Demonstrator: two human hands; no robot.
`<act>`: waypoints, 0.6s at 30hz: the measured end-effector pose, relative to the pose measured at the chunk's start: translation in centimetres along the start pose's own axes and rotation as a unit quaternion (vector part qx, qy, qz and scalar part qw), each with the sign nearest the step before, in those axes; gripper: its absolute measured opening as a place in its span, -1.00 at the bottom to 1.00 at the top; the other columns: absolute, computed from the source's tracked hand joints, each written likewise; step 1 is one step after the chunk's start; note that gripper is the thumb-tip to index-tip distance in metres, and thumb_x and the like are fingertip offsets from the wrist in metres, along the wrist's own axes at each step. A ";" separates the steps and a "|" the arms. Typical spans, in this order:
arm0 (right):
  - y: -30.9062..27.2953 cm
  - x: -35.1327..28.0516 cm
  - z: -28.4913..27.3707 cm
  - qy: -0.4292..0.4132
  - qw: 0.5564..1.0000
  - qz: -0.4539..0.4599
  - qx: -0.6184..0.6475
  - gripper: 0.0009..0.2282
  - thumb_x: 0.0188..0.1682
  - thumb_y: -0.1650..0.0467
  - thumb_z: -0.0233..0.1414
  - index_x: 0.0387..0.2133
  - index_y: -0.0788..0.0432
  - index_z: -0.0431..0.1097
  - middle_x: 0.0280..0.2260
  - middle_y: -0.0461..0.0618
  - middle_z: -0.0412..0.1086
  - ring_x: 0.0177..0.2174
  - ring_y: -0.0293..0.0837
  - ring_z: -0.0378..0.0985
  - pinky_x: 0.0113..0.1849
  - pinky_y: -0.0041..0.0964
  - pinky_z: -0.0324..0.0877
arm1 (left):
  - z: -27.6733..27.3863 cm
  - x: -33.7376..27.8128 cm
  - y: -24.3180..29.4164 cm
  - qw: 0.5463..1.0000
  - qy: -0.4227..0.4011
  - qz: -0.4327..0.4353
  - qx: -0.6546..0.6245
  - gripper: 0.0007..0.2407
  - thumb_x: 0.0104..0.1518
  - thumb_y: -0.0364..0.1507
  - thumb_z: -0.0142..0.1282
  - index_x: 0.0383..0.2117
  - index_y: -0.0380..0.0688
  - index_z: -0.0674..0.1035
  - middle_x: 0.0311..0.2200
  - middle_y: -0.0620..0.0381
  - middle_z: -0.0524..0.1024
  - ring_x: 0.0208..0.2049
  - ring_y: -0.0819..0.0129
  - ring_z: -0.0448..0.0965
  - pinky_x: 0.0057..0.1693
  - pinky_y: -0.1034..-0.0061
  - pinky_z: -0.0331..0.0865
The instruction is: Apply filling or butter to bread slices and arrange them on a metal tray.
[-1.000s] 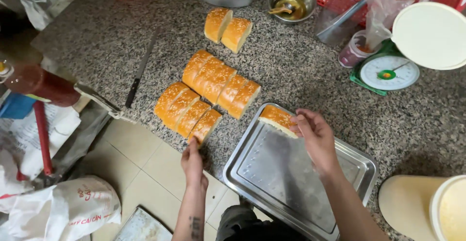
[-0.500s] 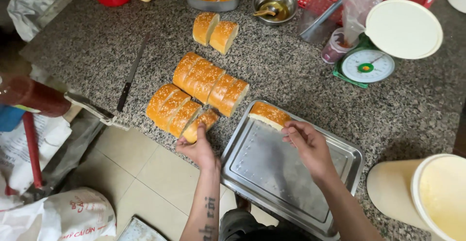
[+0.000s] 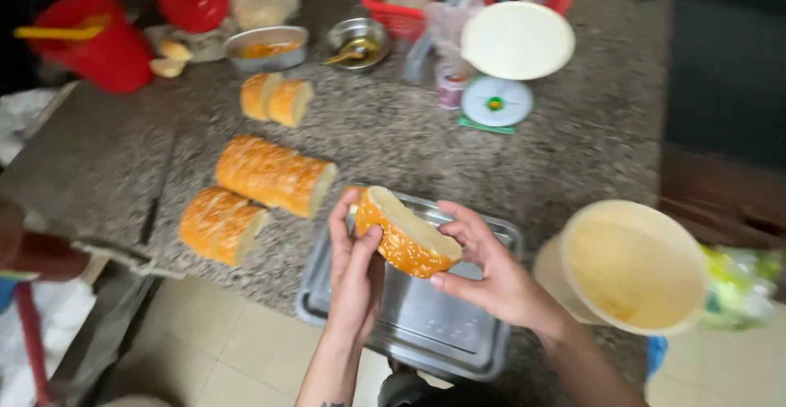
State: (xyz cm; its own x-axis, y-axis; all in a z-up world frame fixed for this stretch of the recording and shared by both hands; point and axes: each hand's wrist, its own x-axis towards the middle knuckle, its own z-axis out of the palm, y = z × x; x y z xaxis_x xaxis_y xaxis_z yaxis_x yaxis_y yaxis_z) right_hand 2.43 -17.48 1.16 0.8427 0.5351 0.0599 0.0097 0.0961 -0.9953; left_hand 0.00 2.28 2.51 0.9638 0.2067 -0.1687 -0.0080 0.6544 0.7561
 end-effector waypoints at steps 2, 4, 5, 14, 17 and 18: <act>-1.5 -2.2 -2.1 0.023 1.000 -0.002 -0.004 -0.21 -0.20 0.64 0.20 0.33 0.16 -0.04 0.00 0.09 0.33 -0.04 -0.11 0.47 -0.01 -0.25 0.39 | 2.3 -0.8 -1.6 0.998 -0.057 -0.015 0.028 -0.51 0.14 -0.55 -0.02 0.26 -0.03 0.24 0.16 -0.03 0.31 0.10 0.21 0.34 0.20 0.35 0.23; -2.1 -4.5 -4.1 0.045 0.999 -0.003 -0.006 -0.23 -0.20 0.64 0.19 0.32 0.20 -0.04 -0.01 0.10 0.34 -0.05 -0.11 0.46 -0.02 -0.26 0.38 | 4.4 -1.6 -3.5 0.992 -0.113 -0.030 0.055 -0.52 0.17 -0.49 0.02 0.26 -0.04 0.22 0.18 -0.01 0.29 0.15 0.22 0.31 0.22 0.34 0.21; -2.0 -5.5 -5.1 0.054 0.998 -0.009 0.008 -0.23 -0.19 0.65 0.19 0.32 0.19 -0.03 -0.01 0.10 0.34 -0.04 -0.11 0.45 -0.01 -0.26 0.37 | 5.4 -2.0 -4.5 0.979 -0.174 0.003 0.103 -0.38 0.11 -0.55 0.09 0.32 0.00 0.09 0.27 -0.05 0.19 0.22 0.14 0.26 0.27 0.26 0.20; -2.5 -14.6 -15.6 0.314 0.949 0.013 0.030 -0.49 -0.03 0.50 0.03 0.24 0.23 0.12 -0.07 0.09 0.43 -0.14 -0.10 0.49 -0.11 -0.28 0.41 | 15.7 -2.6 -8.5 0.889 -0.316 0.091 0.317 -0.25 0.06 -0.54 0.22 0.33 -0.06 -0.04 0.14 -0.17 0.31 0.04 0.13 0.49 0.17 0.27 0.43; -3.3 -16.1 -18.5 0.458 0.884 0.053 0.082 -0.63 0.05 0.48 -0.08 0.15 0.27 0.20 -0.10 0.13 0.39 -0.19 -0.09 0.47 -0.16 -0.28 0.39 | 19.2 -1.4 -9.9 0.792 -0.379 0.096 0.469 -0.27 -0.04 -0.49 0.27 0.30 -0.17 0.08 0.23 -0.21 0.27 0.12 -0.02 0.43 0.19 0.12 0.39; -3.5 -16.6 -19.2 0.496 0.858 0.065 0.113 -0.68 0.11 0.47 -0.15 0.13 0.28 0.18 -0.09 0.14 0.36 -0.19 -0.10 0.43 -0.15 -0.28 0.37 | 20.0 -1.0 -10.7 0.725 -0.409 0.080 0.548 -0.22 -0.13 -0.48 0.31 0.30 -0.20 0.12 0.31 -0.26 0.22 0.23 -0.20 0.35 0.24 -0.07 0.31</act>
State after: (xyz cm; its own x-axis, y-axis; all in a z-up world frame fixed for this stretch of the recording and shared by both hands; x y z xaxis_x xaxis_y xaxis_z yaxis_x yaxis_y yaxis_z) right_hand -1.26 -42.82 2.21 0.8736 -0.4136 -0.2564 -0.1291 0.3110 -0.9416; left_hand 4.48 -19.43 7.24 0.8128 -0.5784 0.0699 -0.3534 -0.3941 0.8484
